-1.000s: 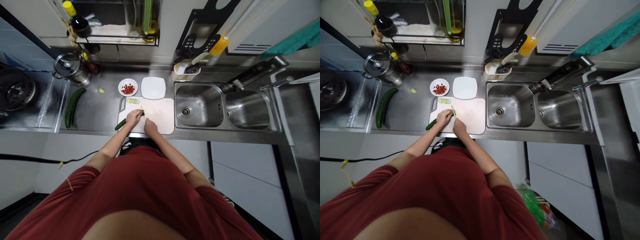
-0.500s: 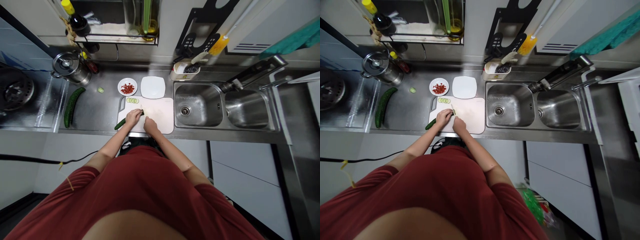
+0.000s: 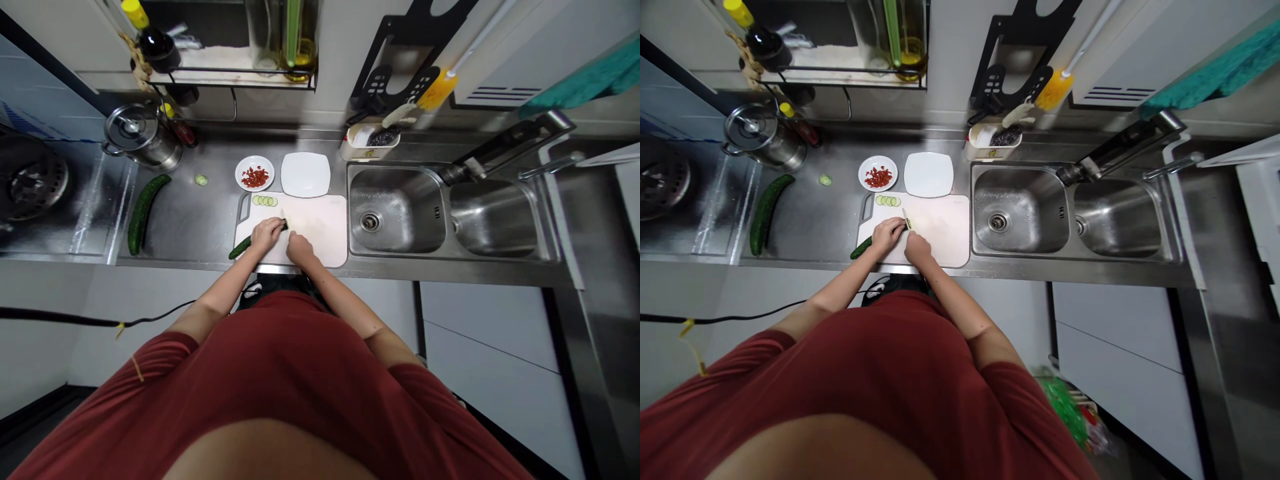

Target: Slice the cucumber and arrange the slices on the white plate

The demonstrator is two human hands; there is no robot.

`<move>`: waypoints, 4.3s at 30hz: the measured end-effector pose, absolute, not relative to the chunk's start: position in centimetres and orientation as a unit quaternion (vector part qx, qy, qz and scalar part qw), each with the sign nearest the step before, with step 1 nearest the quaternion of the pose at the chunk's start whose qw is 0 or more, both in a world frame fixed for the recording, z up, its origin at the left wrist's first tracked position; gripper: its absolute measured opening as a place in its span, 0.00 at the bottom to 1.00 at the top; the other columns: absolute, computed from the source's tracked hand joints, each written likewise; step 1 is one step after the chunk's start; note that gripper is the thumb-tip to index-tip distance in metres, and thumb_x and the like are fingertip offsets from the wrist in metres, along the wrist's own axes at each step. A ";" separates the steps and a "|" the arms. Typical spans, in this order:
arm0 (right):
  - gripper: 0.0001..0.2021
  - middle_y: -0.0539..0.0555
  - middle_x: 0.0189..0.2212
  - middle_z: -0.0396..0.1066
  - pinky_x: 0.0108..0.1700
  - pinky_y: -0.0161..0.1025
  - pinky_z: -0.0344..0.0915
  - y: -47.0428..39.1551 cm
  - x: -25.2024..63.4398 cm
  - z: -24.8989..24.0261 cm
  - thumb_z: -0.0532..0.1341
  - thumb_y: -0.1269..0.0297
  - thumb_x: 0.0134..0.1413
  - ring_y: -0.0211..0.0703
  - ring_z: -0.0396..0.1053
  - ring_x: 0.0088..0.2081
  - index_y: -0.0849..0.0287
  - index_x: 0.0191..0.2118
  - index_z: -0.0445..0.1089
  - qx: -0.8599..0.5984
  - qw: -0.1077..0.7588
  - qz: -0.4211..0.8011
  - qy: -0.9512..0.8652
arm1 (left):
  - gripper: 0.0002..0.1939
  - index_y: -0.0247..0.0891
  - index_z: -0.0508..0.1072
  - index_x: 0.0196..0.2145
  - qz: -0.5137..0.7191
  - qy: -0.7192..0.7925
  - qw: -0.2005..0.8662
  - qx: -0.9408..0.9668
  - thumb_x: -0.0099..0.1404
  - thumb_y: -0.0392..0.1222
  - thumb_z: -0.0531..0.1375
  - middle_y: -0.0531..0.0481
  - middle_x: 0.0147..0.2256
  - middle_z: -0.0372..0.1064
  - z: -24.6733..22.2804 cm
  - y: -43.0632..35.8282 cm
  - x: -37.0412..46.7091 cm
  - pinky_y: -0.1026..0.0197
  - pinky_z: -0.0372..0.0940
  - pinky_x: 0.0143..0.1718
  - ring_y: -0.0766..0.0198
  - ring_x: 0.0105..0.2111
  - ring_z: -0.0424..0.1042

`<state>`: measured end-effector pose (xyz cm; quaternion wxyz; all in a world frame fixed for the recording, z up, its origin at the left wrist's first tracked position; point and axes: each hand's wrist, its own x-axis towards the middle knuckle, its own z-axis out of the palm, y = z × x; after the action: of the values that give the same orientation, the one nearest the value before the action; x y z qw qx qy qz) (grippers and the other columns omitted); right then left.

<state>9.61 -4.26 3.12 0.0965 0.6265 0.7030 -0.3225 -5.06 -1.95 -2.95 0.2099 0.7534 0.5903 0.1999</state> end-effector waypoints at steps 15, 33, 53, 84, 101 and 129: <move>0.14 0.65 0.44 0.71 0.46 0.42 0.67 -5.1 10.2 2.6 0.51 0.75 0.58 0.50 0.72 0.47 0.63 0.49 0.62 0.630 0.113 -0.320 0.699 | 0.15 0.43 0.75 0.46 0.207 0.589 0.209 0.752 0.70 0.42 0.51 0.49 0.49 0.73 -2.9 -2.0 -5.0 0.59 0.64 0.52 0.61 0.50 0.69; 0.13 0.64 0.44 0.71 0.45 0.42 0.67 -5.1 10.3 2.4 0.51 0.75 0.59 0.50 0.72 0.47 0.63 0.49 0.62 0.627 0.119 -0.328 0.696 | 0.15 0.43 0.75 0.46 0.214 0.588 0.210 0.752 0.70 0.43 0.51 0.49 0.49 0.73 -3.0 -2.1 -5.1 0.59 0.64 0.52 0.61 0.50 0.70; 0.14 0.65 0.45 0.71 0.45 0.43 0.67 -4.5 10.3 1.9 0.50 0.75 0.59 0.52 0.71 0.47 0.64 0.50 0.61 0.622 0.104 -0.324 0.705 | 0.14 0.43 0.76 0.45 0.219 0.590 0.206 0.750 0.70 0.43 0.51 0.50 0.49 0.73 -3.4 -2.0 -5.1 0.59 0.64 0.53 0.60 0.50 0.70; 0.14 0.64 0.45 0.71 0.47 0.41 0.66 -5.3 9.8 0.8 0.49 0.76 0.59 0.50 0.71 0.48 0.63 0.50 0.60 0.637 0.094 -0.315 0.697 | 0.15 0.43 0.76 0.46 0.229 0.593 0.194 0.747 0.70 0.44 0.52 0.50 0.49 0.73 -3.6 -2.1 -5.2 0.58 0.65 0.51 0.60 0.49 0.70; 0.14 0.65 0.46 0.71 0.46 0.40 0.66 -5.0 9.2 0.9 0.50 0.75 0.60 0.49 0.71 0.48 0.64 0.51 0.60 0.654 0.087 -0.322 0.678 | 0.14 0.43 0.75 0.46 0.221 0.598 0.211 0.741 0.70 0.43 0.52 0.50 0.49 0.73 -3.2 -2.3 -5.1 0.58 0.63 0.52 0.60 0.50 0.70; 0.14 0.66 0.45 0.71 0.46 0.40 0.65 -6.0 9.7 0.8 0.50 0.76 0.60 0.50 0.71 0.48 0.64 0.51 0.60 0.655 0.091 -0.326 0.675 | 0.15 0.44 0.75 0.46 0.219 0.601 0.212 0.739 0.70 0.44 0.51 0.49 0.49 0.73 -2.8 -2.4 -5.0 0.57 0.64 0.53 0.59 0.50 0.70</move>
<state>9.67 -6.05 0.84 0.0905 0.6553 0.6753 -0.3261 -4.98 -2.40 -2.79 0.2118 0.7390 0.6007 0.2195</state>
